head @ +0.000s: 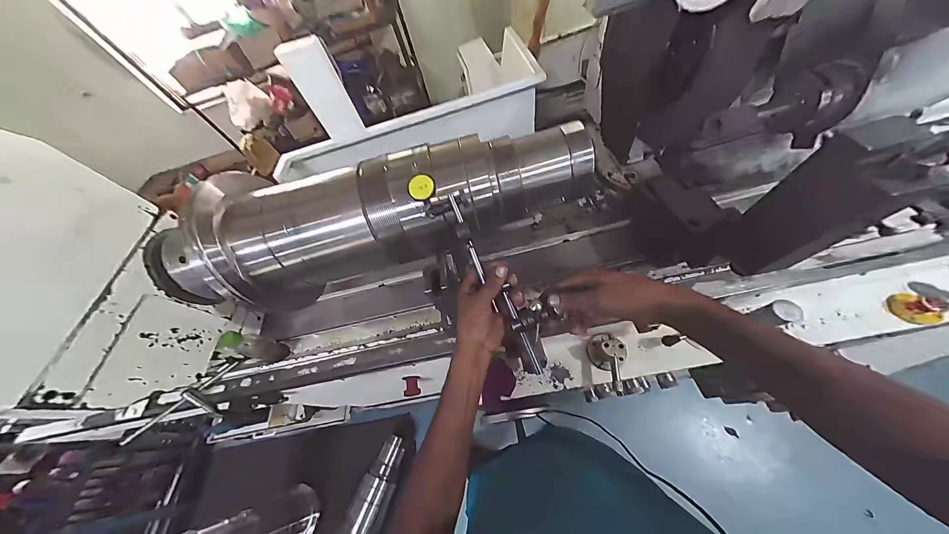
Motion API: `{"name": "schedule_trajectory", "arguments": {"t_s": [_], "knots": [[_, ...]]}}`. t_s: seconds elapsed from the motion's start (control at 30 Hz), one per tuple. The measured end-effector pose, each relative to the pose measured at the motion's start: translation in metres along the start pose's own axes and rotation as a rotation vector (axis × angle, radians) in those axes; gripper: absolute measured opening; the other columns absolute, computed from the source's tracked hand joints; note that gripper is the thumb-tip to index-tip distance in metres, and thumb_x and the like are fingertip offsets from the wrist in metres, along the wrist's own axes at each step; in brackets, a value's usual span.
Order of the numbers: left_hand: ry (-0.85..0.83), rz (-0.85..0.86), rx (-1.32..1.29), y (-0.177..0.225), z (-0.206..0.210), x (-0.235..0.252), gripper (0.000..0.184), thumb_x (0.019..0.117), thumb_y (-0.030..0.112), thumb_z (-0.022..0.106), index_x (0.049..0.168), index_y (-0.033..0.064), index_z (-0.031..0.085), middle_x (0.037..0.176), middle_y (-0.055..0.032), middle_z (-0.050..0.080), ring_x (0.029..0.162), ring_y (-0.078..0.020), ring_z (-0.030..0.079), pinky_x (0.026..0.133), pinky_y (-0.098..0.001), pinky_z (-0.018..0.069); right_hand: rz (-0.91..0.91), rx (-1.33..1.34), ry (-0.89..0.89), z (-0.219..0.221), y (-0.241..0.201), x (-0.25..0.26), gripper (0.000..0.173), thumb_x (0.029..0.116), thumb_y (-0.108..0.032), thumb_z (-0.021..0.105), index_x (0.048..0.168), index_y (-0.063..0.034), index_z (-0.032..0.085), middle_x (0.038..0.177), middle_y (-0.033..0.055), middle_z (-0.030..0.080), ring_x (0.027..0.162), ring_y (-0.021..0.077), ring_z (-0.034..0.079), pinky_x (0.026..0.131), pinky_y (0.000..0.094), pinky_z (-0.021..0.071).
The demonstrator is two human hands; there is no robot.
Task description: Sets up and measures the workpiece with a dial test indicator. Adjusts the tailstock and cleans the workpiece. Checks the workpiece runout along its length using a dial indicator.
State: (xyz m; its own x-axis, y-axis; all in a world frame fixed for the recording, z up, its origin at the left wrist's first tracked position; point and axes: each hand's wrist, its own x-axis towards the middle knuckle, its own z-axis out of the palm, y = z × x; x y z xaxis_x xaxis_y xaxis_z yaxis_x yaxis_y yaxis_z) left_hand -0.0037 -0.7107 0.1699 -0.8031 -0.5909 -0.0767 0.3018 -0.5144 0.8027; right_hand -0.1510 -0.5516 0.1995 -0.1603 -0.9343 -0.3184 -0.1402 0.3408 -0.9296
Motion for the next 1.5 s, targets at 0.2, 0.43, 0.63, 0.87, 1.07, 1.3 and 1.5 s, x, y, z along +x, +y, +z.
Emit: {"name": "schedule_trajectory", "arguments": {"t_s": [0.2, 0.43, 0.63, 0.87, 1.07, 1.3, 1.5], "knots": [[-0.088, 0.039, 0.043, 0.000, -0.004, -0.003, 0.013, 0.0982, 0.021, 0.066, 0.111, 0.0189, 0.067, 0.087, -0.0014, 0.066, 0.064, -0.0092, 0.062, 0.056, -0.0237, 0.0553, -0.249, 0.032, 0.178, 0.010, 0.018, -0.003, 0.028, 0.0892, 0.003, 0.068, 0.117, -0.0004, 0.071, 0.096, 0.0066, 0.074, 0.082, 0.0117, 0.070, 0.079, 0.0295, 0.0611], [-0.317, 0.315, 0.019, -0.006, -0.007, -0.003, 0.014, 0.0919, 0.020, 0.076, 0.105, 0.0152, 0.074, 0.089, -0.0052, 0.073, 0.074, -0.0142, 0.070, 0.070, -0.0305, 0.0614, -0.614, -0.255, 0.483, 0.037, 0.046, -0.006, 0.030, 0.0812, 0.001, 0.078, 0.111, -0.0026, 0.073, 0.117, 0.0087, 0.071, 0.107, 0.0149, 0.070, 0.090, 0.0325, 0.0625], [-0.395, 0.462, 0.012, -0.004, -0.004, -0.006, 0.014, 0.0908, 0.019, 0.078, 0.104, 0.0135, 0.075, 0.091, -0.0050, 0.073, 0.077, -0.0142, 0.070, 0.073, -0.0310, 0.0608, -0.655, -0.089, 0.566, 0.053, 0.064, -0.001, 0.037, 0.0827, 0.004, 0.077, 0.119, 0.0016, 0.070, 0.119, 0.0108, 0.070, 0.104, 0.0158, 0.070, 0.090, 0.0332, 0.0629], [-0.385, 0.468, 0.014, -0.003, 0.001, -0.001, 0.016, 0.0887, 0.017, 0.080, 0.102, 0.0102, 0.074, 0.089, -0.0065, 0.073, 0.076, -0.0150, 0.070, 0.071, -0.0312, 0.0605, -0.259, 0.104, 0.541, 0.058, 0.052, 0.007, 0.027, 0.1063, -0.023, 0.054, 0.106, -0.0023, 0.070, 0.074, 0.0002, 0.067, 0.058, 0.0058, 0.063, 0.057, 0.0237, 0.0579], [-0.384, 0.485, 0.025, -0.004, 0.002, -0.002, 0.016, 0.0905, 0.017, 0.078, 0.104, 0.0097, 0.074, 0.087, -0.0067, 0.072, 0.075, -0.0153, 0.070, 0.071, -0.0304, 0.0606, 0.005, 0.314, 0.540, 0.060, 0.038, 0.018, 0.042, 0.1091, -0.032, 0.048, 0.078, -0.0065, 0.061, 0.055, 0.0000, 0.049, 0.042, 0.0104, 0.048, 0.043, 0.0286, 0.0504], [-0.349, 0.470, -0.009, -0.004, 0.005, -0.004, 0.016, 0.0899, 0.016, 0.079, 0.103, 0.0091, 0.073, 0.088, -0.0070, 0.072, 0.075, -0.0149, 0.070, 0.070, -0.0304, 0.0615, -0.688, -0.681, 0.848, 0.061, 0.085, 0.039, 0.060, 0.1085, -0.046, 0.031, 0.093, -0.0002, 0.067, 0.091, 0.0152, 0.066, 0.086, 0.0262, 0.066, 0.076, 0.0409, 0.0568], [-0.315, 0.457, -0.018, -0.005, 0.004, -0.004, 0.014, 0.0892, 0.014, 0.079, 0.101, 0.0092, 0.073, 0.090, -0.0073, 0.074, 0.076, -0.0154, 0.072, 0.072, -0.0315, 0.0629, -0.660, -0.524, 0.989, 0.070, 0.083, 0.054, 0.051, 0.1064, -0.027, 0.032, 0.069, -0.0033, 0.057, 0.058, 0.0081, 0.053, 0.051, 0.0191, 0.055, 0.046, 0.0378, 0.0438]]}}
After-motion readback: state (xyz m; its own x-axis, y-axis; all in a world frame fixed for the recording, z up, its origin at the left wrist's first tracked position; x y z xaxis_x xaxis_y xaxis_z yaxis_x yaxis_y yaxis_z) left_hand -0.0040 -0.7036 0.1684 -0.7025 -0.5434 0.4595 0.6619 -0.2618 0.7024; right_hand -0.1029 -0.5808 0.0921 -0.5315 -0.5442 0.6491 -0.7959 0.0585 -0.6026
